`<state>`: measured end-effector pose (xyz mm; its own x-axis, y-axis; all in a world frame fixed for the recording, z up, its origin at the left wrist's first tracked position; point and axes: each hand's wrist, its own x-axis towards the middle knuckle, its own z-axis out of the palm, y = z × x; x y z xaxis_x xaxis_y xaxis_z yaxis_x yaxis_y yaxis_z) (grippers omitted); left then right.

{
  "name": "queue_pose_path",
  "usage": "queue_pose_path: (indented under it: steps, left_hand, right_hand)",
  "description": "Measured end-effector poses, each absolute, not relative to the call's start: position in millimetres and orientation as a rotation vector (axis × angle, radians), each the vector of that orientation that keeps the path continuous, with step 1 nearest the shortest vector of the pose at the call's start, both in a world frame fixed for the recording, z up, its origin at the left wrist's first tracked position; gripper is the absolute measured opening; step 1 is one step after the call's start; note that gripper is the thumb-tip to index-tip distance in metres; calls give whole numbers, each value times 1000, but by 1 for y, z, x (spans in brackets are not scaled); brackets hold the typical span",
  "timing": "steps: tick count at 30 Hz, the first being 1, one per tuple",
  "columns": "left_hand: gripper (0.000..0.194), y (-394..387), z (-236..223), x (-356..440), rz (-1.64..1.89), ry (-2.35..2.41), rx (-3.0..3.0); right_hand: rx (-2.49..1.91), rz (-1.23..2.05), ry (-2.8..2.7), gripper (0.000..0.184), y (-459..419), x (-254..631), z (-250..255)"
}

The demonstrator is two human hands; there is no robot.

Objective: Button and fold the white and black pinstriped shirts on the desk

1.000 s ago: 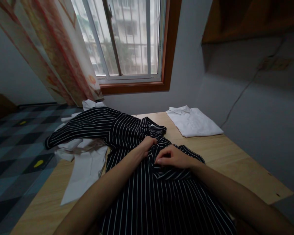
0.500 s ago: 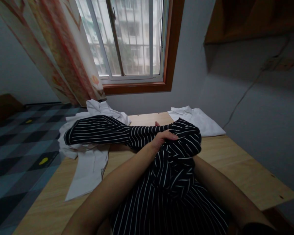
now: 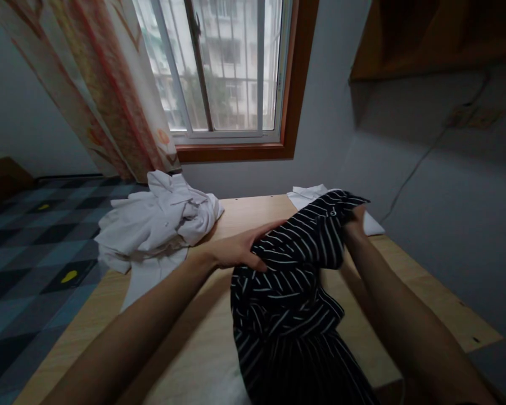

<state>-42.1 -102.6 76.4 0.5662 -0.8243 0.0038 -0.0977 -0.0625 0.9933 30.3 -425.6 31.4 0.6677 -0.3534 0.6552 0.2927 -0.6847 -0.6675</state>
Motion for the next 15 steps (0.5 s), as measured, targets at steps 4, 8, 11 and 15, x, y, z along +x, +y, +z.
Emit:
queue_pose_path:
  steps: [4,8,11,15]
  left_hand:
    - [70,-55,72,-13,-264,-605,2218]
    - [38,-39,56,-9,529,-412,2592]
    - [39,-35,52,-30,758,-365,2485]
    - [37,-29,78,-58,860,-409,2259]
  right_hand:
    - [-2084,-1338,205,19,-447,6,52]
    - [-2306,-1576,-88,22,-454,-28,61]
    - [-2312,-1756,-257,22,-466,-50,61]
    - [-2286,-1908,-145,32,-497,-60,85]
